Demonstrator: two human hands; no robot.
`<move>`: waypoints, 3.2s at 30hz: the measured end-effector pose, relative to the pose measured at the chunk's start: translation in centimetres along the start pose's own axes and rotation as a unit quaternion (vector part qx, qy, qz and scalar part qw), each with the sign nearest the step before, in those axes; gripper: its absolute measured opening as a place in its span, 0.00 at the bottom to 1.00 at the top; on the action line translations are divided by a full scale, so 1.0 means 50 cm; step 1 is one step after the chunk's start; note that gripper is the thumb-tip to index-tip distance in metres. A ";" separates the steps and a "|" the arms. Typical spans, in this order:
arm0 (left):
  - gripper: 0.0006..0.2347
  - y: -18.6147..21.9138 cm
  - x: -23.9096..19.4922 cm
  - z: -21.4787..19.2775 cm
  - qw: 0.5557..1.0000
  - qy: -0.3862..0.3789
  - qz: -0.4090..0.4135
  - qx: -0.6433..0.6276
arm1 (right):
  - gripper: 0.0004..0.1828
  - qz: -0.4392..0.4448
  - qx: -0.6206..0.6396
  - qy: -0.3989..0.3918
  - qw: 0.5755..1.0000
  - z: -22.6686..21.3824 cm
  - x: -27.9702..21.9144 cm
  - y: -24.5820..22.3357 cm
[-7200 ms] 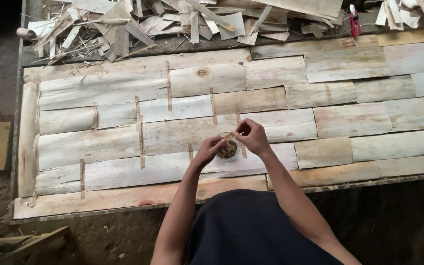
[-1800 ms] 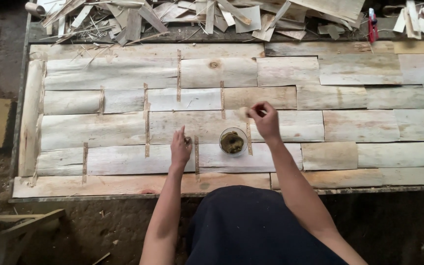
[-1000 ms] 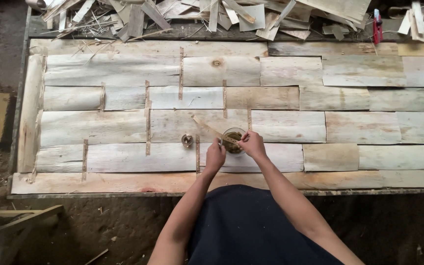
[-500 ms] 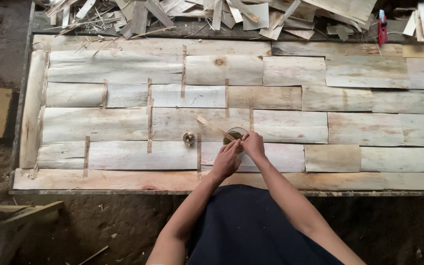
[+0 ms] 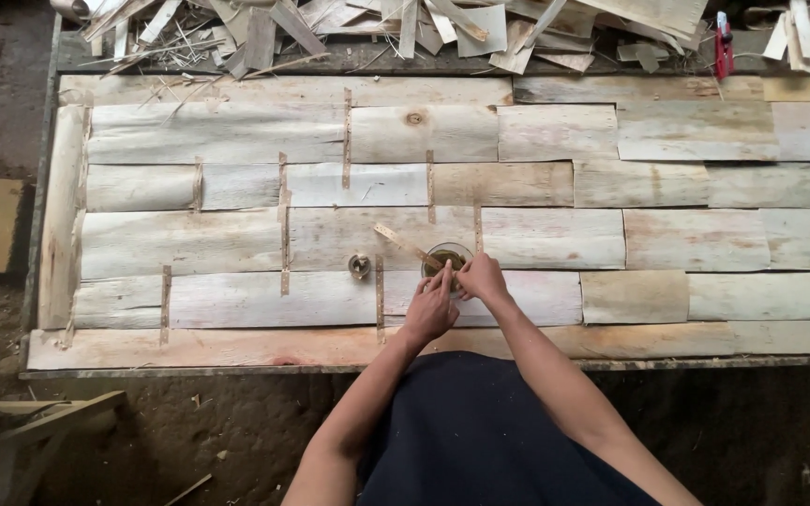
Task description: Assembling a decorative or structural wood panel by gluing small strips of wood onto a larger board.
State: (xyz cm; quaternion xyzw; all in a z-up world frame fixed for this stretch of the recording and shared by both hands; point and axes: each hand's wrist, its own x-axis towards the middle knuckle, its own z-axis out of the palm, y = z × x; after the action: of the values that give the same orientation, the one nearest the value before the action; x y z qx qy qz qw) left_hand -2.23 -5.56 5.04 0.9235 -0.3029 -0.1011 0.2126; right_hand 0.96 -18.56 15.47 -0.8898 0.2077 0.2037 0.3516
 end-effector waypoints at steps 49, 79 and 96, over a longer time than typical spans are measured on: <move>0.30 0.034 0.022 0.022 0.986 -0.035 -0.099 0.130 | 0.14 0.010 0.186 -0.013 0.982 -0.073 -0.033 0.137; 0.16 0.229 0.209 -0.323 0.901 0.263 0.066 -0.338 | 0.17 -0.207 -0.127 -0.114 0.963 -0.521 -0.119 -0.075; 0.21 0.246 0.202 -0.338 0.914 0.238 0.077 -0.321 | 0.15 -0.259 -0.161 -0.114 0.946 -0.508 -0.084 -0.034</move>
State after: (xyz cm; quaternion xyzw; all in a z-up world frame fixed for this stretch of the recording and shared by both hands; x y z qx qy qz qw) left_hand 4.77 -14.97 25.07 0.7765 -0.2647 0.0462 0.5700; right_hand 3.84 -34.51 35.51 -0.9284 -0.1067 0.2368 0.2658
